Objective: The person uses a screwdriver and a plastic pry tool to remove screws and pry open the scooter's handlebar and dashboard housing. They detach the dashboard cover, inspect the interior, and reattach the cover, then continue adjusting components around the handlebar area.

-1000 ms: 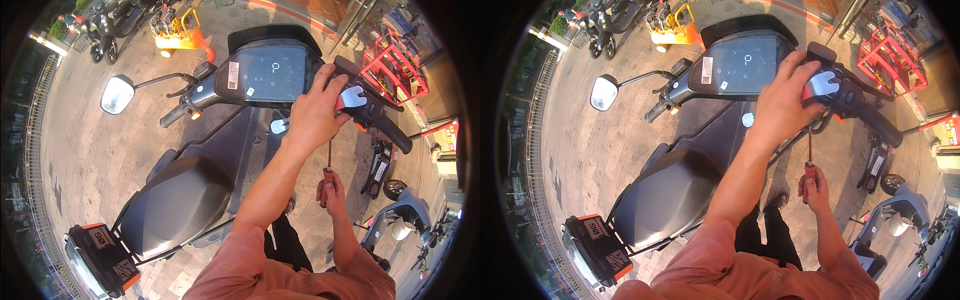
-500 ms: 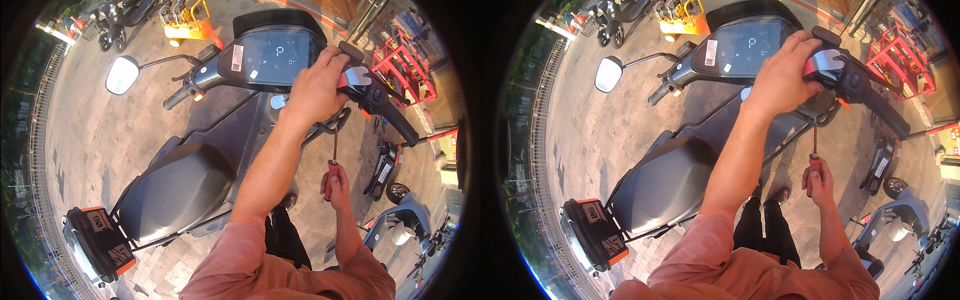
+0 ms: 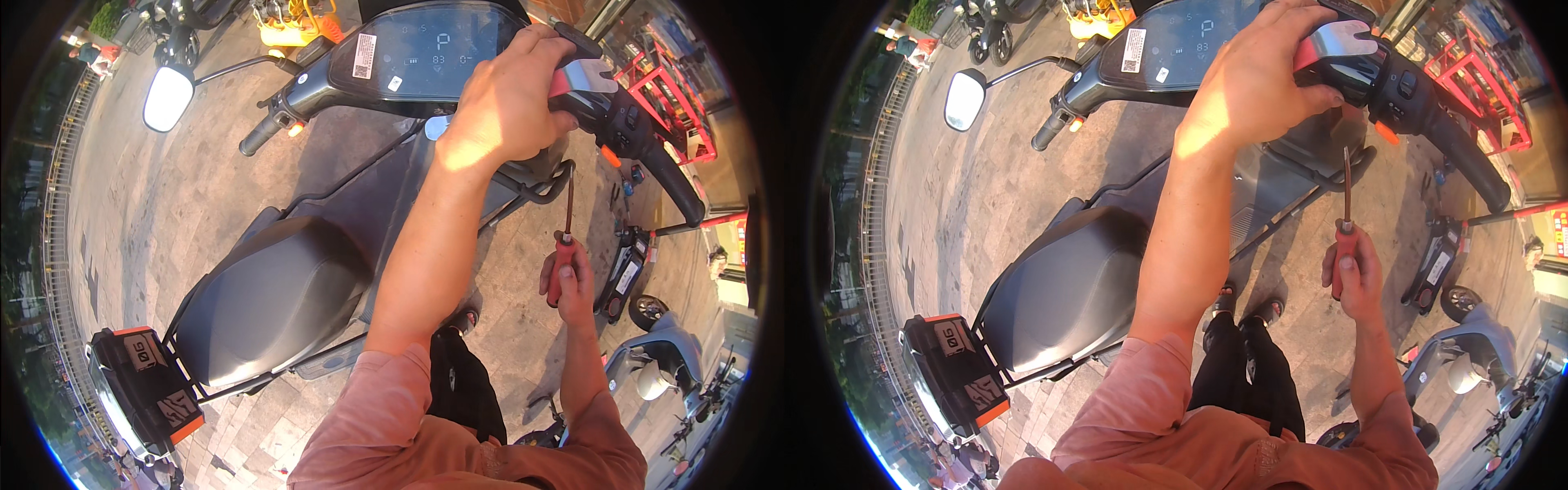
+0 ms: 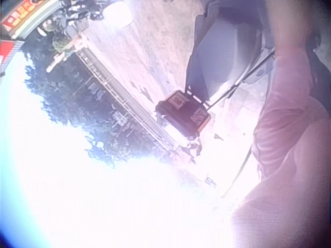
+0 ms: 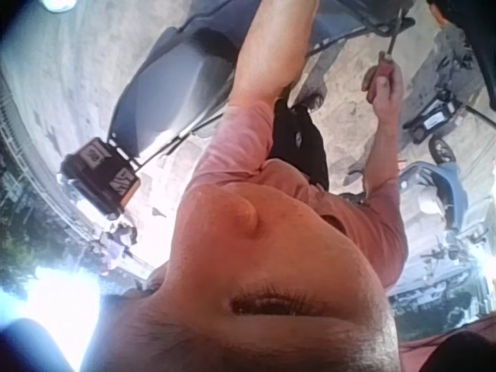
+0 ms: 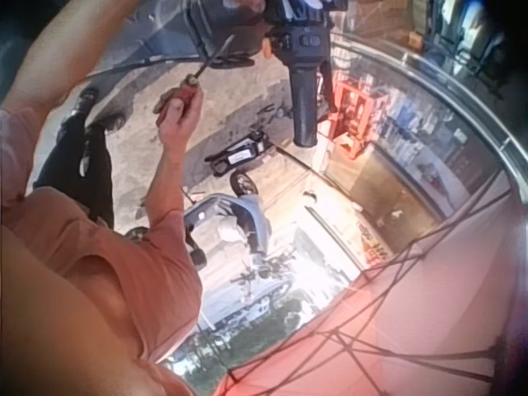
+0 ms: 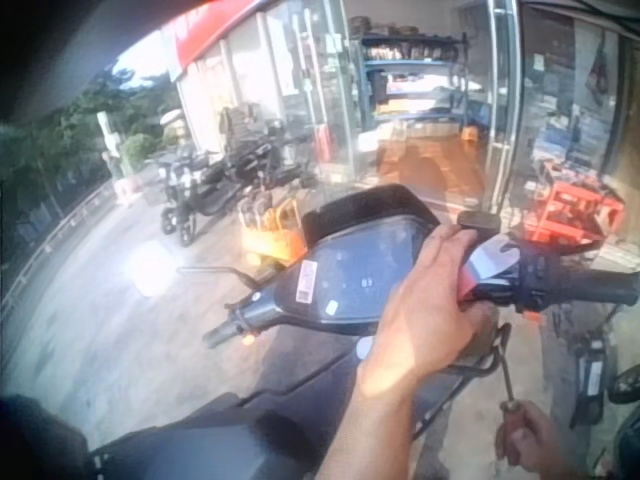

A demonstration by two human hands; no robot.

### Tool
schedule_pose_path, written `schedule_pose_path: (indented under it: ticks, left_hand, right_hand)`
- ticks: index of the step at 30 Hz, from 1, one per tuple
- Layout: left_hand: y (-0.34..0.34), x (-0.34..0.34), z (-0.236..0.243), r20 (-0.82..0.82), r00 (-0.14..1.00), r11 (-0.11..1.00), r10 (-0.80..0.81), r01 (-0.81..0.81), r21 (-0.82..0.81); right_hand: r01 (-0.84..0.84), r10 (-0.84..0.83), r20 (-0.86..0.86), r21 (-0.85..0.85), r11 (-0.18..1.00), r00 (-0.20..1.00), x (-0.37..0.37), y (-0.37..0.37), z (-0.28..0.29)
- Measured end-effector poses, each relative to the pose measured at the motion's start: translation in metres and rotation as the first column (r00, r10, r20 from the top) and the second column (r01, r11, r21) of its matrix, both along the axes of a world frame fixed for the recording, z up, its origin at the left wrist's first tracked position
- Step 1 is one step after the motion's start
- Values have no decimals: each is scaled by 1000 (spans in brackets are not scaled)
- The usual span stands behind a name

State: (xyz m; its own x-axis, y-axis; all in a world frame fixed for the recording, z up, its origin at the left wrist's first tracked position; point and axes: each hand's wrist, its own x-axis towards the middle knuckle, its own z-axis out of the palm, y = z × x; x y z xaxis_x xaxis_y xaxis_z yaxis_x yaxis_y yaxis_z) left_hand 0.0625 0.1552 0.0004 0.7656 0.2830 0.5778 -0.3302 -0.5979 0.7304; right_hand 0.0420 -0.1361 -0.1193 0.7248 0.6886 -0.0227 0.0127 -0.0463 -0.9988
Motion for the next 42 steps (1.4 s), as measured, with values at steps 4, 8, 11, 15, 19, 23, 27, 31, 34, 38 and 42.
schedule_pose_path:
  ticks: [4,8,11,15,19,23,27,31,34,38,42]
  left_hand:
    - [5,4,-1,56,998,994,9,-15,107]
    - [10,0,5,86,996,967,-13,-10,255]
    - [14,-4,10,139,981,945,-137,87,316]
    - [10,-6,8,150,978,943,-148,94,320]
    - [14,2,7,71,994,891,-79,39,451]
    - [16,10,5,37,972,888,-230,194,416]
    - [18,16,0,88,984,937,-152,115,329]
    - [25,19,2,19,982,921,-190,172,349]
    - [27,21,1,113,979,926,-172,121,358]
    - [27,20,-6,120,973,930,-198,148,336]
    - [27,21,-7,159,948,912,-275,204,357]
  right_hand:
    - [3,-3,49,17,1000,999,9,2,6]
    - [-42,35,105,61,997,994,22,0,7]
    - [-101,81,197,95,990,977,34,0,-4]
    - [-159,110,355,113,981,929,49,10,-28]
    - [-164,48,439,231,959,897,64,27,-47]
    - [-159,-8,459,323,933,888,70,35,-61]
    - [-148,-27,493,313,938,870,67,36,-69]
    - [-70,-67,433,293,954,899,59,38,-61]
    - [-124,-36,450,322,938,892,53,37,-45]
    - [-97,-75,458,341,935,886,47,41,-32]
    - [-73,-88,382,387,919,920,46,51,-30]
